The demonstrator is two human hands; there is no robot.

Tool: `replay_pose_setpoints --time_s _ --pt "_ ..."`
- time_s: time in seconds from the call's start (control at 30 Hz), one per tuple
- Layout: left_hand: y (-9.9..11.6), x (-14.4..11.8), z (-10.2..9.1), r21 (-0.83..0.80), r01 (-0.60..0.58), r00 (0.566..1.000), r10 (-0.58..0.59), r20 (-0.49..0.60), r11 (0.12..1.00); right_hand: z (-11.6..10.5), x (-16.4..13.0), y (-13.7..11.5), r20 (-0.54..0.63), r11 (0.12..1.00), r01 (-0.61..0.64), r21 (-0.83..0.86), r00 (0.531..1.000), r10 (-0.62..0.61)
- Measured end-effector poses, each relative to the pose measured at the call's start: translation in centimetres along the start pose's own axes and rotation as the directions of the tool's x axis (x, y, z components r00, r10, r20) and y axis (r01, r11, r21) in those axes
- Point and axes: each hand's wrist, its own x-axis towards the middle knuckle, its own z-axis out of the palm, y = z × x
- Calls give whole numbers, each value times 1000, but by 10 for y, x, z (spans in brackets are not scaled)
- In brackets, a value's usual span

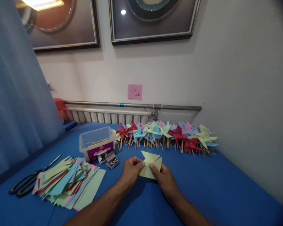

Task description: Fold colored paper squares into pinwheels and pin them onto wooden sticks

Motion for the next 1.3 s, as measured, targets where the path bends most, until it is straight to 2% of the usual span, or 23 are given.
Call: replay_pose_setpoints --time_s 0.1,0.23,0.33,0.6,0.93,1.1,1.3 --pt "1 -1 0 -45 30 999 -30 13 999 1 -2 -2 -4 999 -7 42 1000 7" --pt "3 -4 0 -118 99 993 -90 76 988 2 -5 -6 48 998 -5 62 999 2" --pt "4 -6 -1 -100 120 988 -110 107 988 3 -7 -7 69 999 12 35 998 -14" --pt "0 -4 1 -81 106 993 -101 69 991 4 -9 -9 67 999 11 -30 998 -9" --pt "-2 -4 2 -94 72 997 -70 30 993 7 -6 -1 54 1000 -10 27 999 8" --pt "-4 -3 3 -92 60 998 -60 0 994 6 -6 -6 73 991 -28 129 997 19" --pt "-4 -2 4 -51 80 997 -81 -19 996 10 -7 -12 36 946 -70 318 997 62"
